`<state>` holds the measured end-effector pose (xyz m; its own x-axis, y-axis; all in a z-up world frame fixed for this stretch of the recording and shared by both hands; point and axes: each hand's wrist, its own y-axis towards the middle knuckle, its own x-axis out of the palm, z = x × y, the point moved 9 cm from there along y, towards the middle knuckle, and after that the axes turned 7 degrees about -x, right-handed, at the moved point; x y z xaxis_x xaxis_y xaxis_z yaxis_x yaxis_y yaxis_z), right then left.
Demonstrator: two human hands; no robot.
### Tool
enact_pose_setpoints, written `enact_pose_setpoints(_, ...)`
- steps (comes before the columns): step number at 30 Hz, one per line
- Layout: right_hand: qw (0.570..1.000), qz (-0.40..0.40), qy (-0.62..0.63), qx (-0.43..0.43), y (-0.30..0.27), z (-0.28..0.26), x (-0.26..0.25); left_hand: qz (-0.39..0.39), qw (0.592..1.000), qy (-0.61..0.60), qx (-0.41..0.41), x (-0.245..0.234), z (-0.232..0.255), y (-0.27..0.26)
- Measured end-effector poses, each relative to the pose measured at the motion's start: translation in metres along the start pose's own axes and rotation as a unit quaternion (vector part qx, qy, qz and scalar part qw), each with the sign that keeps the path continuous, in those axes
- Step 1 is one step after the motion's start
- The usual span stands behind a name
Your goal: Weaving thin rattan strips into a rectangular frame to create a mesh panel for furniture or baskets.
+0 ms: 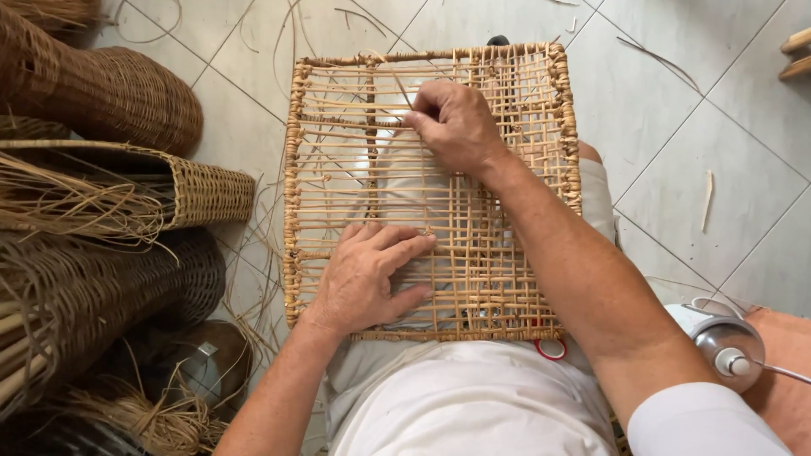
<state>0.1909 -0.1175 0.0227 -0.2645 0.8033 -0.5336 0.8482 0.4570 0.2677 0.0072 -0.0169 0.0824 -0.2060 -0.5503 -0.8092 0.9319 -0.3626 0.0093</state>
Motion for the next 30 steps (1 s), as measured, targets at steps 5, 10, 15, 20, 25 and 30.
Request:
enact_pose_setpoints(5, 0.999, 0.034, 0.007, -0.036, -0.007, 0.011, -0.009, -0.017, 1.000, -0.022, -0.013, -0.001, 0.000, 0.006)
enact_pose_setpoints(10, 0.997, 0.047, 0.060, -0.029, -0.013, 0.005, -0.018, 0.006, 1.000, -0.009, -0.021, 0.002, 0.000, 0.006)
enact_pose_setpoints(15, 0.995, 0.024, 0.095, 0.010, -0.012, 0.009, -0.020, 0.001, 1.000, -0.006, -0.030, 0.010, -0.007, 0.009)
enact_pose_setpoints(20, 0.990, 0.036, 0.129, 0.033, -0.014, 0.015, -0.021, 0.014, 0.998, 0.043, -0.044, 0.013, -0.002, 0.013)
enact_pose_setpoints(25, 0.988, 0.075, 0.131, -0.012, -0.016, 0.014, -0.023, 0.035, 0.997, 0.059, -0.038, 0.007, 0.008, 0.013)
enact_pose_setpoints(30, 0.985, 0.136, 0.110, -0.017, -0.016, 0.045, -0.032, 0.030, 0.995, 0.093, -0.012, 0.009, 0.012, 0.010)
